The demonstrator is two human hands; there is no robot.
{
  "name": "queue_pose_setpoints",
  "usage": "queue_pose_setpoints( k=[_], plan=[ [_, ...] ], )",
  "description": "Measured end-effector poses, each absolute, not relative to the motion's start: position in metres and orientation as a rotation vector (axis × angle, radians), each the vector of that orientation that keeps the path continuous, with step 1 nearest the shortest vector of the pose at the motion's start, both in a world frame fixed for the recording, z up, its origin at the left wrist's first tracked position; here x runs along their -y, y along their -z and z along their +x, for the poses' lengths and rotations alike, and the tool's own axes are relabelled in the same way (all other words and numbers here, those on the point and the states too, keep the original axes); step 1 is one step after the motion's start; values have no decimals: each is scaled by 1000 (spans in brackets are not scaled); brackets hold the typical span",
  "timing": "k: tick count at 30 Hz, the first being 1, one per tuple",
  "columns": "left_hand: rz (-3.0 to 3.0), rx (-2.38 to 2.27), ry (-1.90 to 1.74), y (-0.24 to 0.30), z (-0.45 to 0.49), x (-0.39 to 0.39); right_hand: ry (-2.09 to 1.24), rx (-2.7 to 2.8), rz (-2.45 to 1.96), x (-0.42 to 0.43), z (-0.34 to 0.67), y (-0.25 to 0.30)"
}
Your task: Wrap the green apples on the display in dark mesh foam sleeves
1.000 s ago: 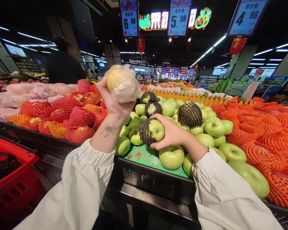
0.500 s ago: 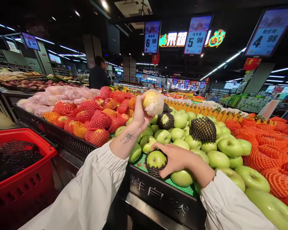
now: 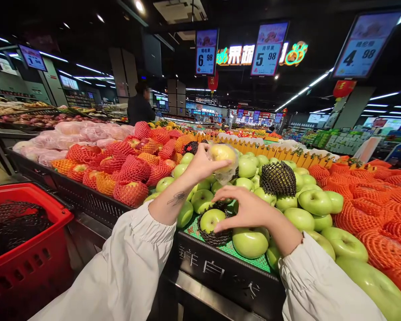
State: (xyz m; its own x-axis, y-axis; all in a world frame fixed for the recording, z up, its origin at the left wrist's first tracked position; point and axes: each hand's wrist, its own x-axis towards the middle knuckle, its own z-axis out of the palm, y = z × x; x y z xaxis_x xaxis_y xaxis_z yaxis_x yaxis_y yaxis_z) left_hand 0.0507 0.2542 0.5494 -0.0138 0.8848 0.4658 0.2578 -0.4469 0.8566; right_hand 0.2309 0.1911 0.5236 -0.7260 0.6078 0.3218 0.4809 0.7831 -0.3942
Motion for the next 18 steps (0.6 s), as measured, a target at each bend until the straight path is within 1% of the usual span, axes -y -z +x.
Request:
queue_pose_setpoints(
  k=[3,5,7,9,13,15,18],
  plan=[
    [1974,-1321,-1341,-550,49,-250,-133,2204,-799,-189,233,-531],
    [2116,-1271,-1204,-549,48,-247,55,2025,-839,-192,236,-532],
    [2238,-1187,-1034,-548,49,-244,153,2011,-898,-198,239,-529],
    [2370,-1070,-861,-546,49,-244,126,2098,-967,-206,242,-522],
    [2600,-919,-466,-547,51,-246,-134,2274,-1072,-217,244,-510],
    [2638,-941,-338,-551,54,-243,-234,2312,-1116,-220,246,-509],
    [2686,-1084,-209,-555,60,-227,-275,2341,-1130,-224,250,-509]
  ],
)
